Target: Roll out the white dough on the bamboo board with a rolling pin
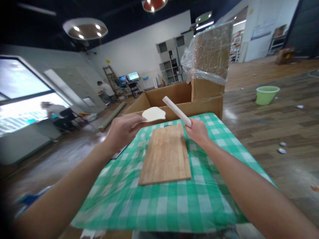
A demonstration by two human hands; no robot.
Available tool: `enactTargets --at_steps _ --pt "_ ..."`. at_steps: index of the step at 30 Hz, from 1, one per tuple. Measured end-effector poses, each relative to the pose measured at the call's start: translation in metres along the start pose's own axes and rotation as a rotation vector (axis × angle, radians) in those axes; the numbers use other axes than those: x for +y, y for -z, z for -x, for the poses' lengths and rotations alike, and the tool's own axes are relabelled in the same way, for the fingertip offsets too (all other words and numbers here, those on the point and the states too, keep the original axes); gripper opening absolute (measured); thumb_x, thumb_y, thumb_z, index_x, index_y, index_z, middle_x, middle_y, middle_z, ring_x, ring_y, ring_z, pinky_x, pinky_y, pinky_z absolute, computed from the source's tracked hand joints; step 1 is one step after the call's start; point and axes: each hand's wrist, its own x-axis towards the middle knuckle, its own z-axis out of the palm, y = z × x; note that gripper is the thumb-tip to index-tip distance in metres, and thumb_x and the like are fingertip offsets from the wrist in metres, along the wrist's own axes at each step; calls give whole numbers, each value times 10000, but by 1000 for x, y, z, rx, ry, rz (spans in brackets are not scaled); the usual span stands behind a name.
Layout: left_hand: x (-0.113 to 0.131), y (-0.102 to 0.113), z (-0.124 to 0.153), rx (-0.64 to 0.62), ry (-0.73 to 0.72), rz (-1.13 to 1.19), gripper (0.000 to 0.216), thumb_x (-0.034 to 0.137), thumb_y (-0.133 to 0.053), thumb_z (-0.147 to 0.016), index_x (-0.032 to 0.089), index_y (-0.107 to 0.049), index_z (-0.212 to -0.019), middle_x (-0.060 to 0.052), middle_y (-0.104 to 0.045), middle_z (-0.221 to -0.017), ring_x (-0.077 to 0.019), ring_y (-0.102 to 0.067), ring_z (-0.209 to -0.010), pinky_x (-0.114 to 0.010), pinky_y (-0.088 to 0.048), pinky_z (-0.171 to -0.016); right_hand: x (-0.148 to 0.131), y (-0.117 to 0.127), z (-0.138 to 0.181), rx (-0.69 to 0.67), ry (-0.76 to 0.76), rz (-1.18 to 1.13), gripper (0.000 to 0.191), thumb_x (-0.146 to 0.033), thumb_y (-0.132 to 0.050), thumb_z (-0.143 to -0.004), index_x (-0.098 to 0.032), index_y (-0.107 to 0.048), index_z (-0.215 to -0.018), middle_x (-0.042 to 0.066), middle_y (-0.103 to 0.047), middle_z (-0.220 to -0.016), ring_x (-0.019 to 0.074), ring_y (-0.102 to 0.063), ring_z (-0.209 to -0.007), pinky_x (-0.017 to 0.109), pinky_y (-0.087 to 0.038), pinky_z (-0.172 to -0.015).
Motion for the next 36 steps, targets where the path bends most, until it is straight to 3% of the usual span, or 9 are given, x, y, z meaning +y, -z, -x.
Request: enactTargets --at_steps 4,5,8,13,17,20,23,29,36 --pt "16 -24 65 -281 -121 148 255 206 -560 -1000 224 -725 -1194 -107 -724 -1319 -235 -699 -1217 -375 -567 -1023 -2 2 4 -16 26 3 209 -342 -574 -916 -193 -697 -836 83 -710 -777 214 -585 -695 329 -265 -620" --pt "18 -27 81 -346 -108 161 316 220 -600 -977 242 -699 -1276 -110 -664 -1433 -253 -647 -1317 -413 -536 -1102 -2 2 5 -22 32 0 210 -349 -575 -916 -195 -696 -839 80 -707 -773 213 -581 -690 328 -263 -617" --pt "16 -32 109 -390 23 171 456 259 -608 -974 252 -604 -1430 -116 -628 -1483 -266 -601 -1382 -449 -516 -1146 -4 1 7 -41 53 -6 212 -358 -574 -910 -200 -688 -828 70 -694 -750 207 -564 -668 328 -255 -612" --pt "3 -62 99 -484 244 120 526 482 -399 -1090 184 -513 -1509 -176 -519 -1590 -296 -520 -1468 -501 -419 -1219 -5 -2 9 -49 84 3 221 -366 -564 -905 -211 -667 -787 63 -675 -716 207 -560 -656 331 -247 -610" --pt "3 -106 86 -583 276 89 742 575 -296 -1091 127 -207 -1677 -224 -156 -1755 -328 -129 -1642 -522 -207 -1312 -8 0 11 -86 101 -7 228 -379 -576 -898 -216 -653 -759 63 -685 -719 207 -576 -664 320 -271 -608" --pt "9 -122 79 -583 249 76 763 573 -223 -1099 100 -128 -1691 -227 -96 -1761 -315 -19 -1649 -528 -85 -1327 -11 1 12 -124 124 -18 225 -373 -581 -889 -213 -655 -749 62 -690 -718 203 -575 -656 315 -286 -609" --pt "14 -126 71 -569 225 71 780 578 -235 -1092 66 -169 -1676 -250 -153 -1747 -319 -58 -1651 -521 -85 -1325 -14 1 13 -128 132 -61 248 -389 -583 -886 -213 -642 -721 44 -660 -679 192 -554 -632 314 -288 -605" --pt "19 -134 65 -419 292 111 709 578 -329 -1079 126 -335 -1625 -214 -304 -1715 -325 -229 -1625 -531 -174 -1316 -29 3 19 -75 -94 -427 431 -534 -668 -855 -225 -530 -587 -21 -497 -532 141 -473 -521 284 -286 -508" --pt "11 -142 68 -116 409 353 407 390 -405 -1076 188 -649 -1332 -123 -606 -1488 -249 -540 -1434 -440 -408 -1230 -80 22 26 -197 -350 -1050 465 -561 -836 -742 -250 -496 -681 -81 -468 -481 93 -391 -364 241 -296 -344"
